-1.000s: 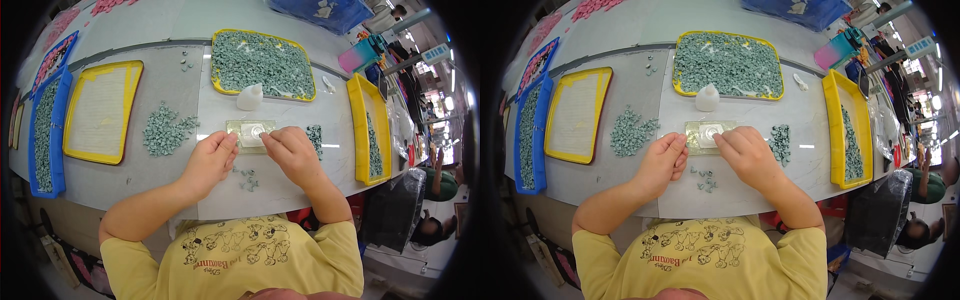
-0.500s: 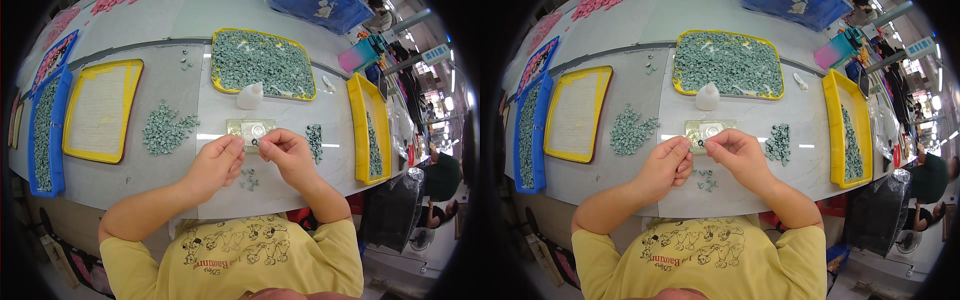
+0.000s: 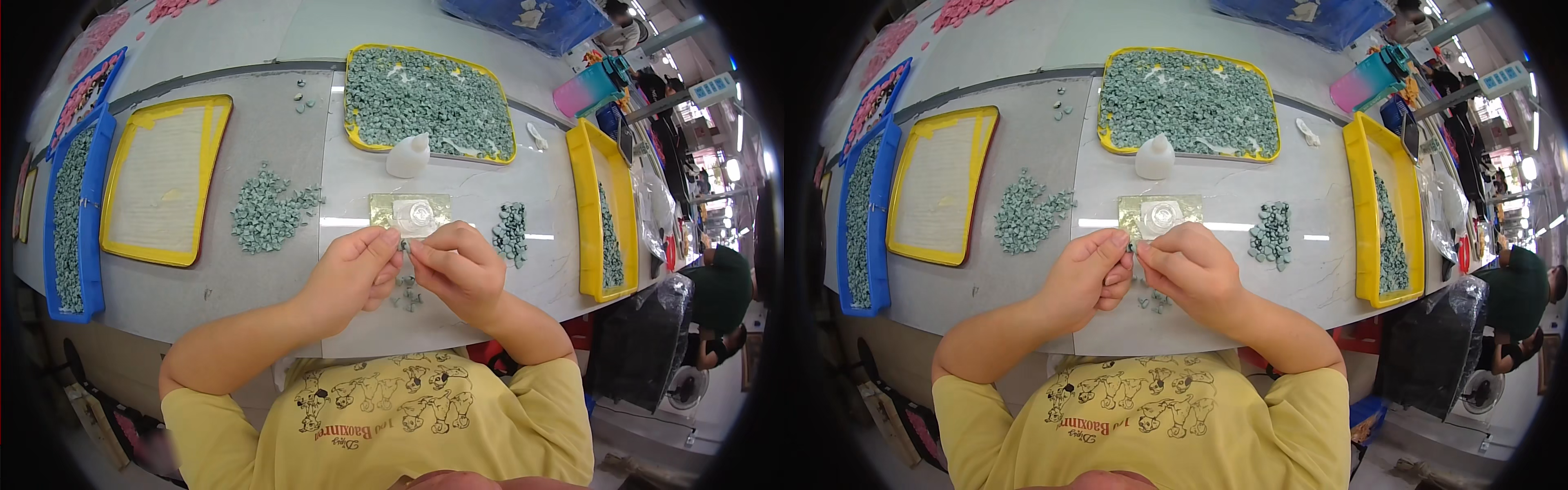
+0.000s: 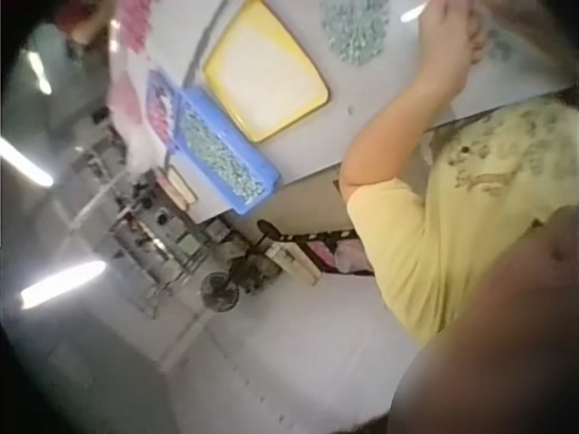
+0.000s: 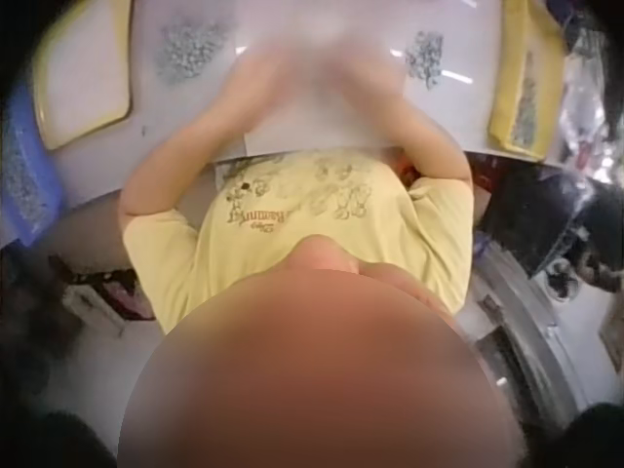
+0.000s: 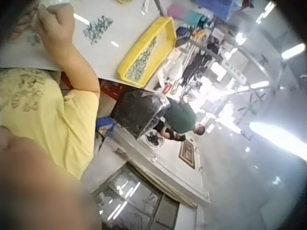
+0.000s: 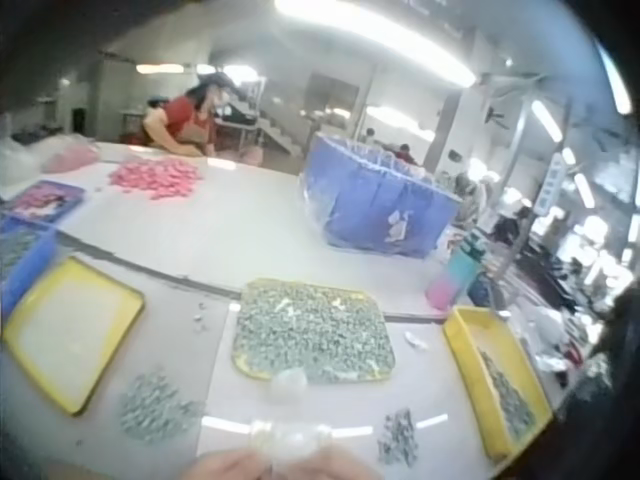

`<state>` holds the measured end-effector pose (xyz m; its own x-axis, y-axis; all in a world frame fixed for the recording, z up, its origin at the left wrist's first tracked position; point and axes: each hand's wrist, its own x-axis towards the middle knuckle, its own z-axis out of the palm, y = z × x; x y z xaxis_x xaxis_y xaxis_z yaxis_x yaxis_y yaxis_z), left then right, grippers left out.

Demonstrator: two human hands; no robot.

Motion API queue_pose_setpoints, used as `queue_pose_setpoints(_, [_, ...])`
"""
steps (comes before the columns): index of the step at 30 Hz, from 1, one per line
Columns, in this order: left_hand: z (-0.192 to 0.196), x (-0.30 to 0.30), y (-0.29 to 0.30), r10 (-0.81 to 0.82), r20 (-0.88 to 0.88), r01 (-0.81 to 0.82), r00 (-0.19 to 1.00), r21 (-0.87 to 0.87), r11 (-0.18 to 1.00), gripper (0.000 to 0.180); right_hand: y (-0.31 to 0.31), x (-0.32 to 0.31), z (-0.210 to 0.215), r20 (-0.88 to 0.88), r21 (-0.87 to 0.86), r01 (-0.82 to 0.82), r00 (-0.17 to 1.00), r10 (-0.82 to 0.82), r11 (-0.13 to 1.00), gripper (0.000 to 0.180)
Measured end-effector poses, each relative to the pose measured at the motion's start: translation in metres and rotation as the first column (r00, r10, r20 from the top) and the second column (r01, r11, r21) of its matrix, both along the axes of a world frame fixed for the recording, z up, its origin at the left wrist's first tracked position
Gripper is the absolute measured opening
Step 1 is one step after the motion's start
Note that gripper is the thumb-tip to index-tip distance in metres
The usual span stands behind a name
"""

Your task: Picking small green plastic parts from a tray and placing them into a small transparent plastic bag.

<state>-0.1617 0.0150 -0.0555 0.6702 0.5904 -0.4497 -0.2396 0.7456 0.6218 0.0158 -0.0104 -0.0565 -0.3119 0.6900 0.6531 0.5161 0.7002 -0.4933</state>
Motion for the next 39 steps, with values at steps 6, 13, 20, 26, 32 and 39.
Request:
queue_pose_setpoints(6, [-0.002, 0.001, -0.012, 0.038, 0.012, -0.039, 0.999, 0.069, 0.997, 0.024, -0.004, -0.003, -0.005, 0.063, 0.138, -0.051, 0.997, 0.043, 0.989, 0.030])
queue_pose_setpoints(13, [0.007, 0.017, -0.020, 0.086, -0.046, -0.077, 0.995, 0.157, 0.984, 0.023, -0.012, 0.013, 0.003, 0.021, 0.063, -0.044, 0.999, 0.043, 0.997, 0.025])
queue_pose_setpoints(20, [0.009, 0.035, -0.025, -0.009, -0.235, 0.049, 0.972, 0.162, 0.986, 0.027, -0.011, 0.085, 0.045, 0.402, -0.363, 0.282, 0.907, -0.124, 0.888, 0.014])
queue_pose_setpoints(26, [0.004, 0.042, -0.033, -0.149, -0.426, 0.306, 0.892, 0.328, 0.894, 0.028, -0.029, 0.122, 0.044, 0.685, -0.363, 0.589, 0.694, -0.222, 0.722, 0.013])
queue_pose_setpoints(32, [0.018, 0.037, -0.023, -0.157, -0.317, 0.193, 0.936, 0.089, 0.977, 0.019, -0.029, 0.117, 0.029, 0.732, -0.374, 0.662, 0.641, -0.232, 0.650, 0.014])
queue_pose_setpoints(39, [0.022, 0.033, -0.021, -0.056, -0.127, 0.067, 0.990, 0.090, 0.994, 0.015, -0.017, 0.083, 0.047, 0.402, -0.330, 0.440, 0.866, -0.297, 0.835, 0.017])
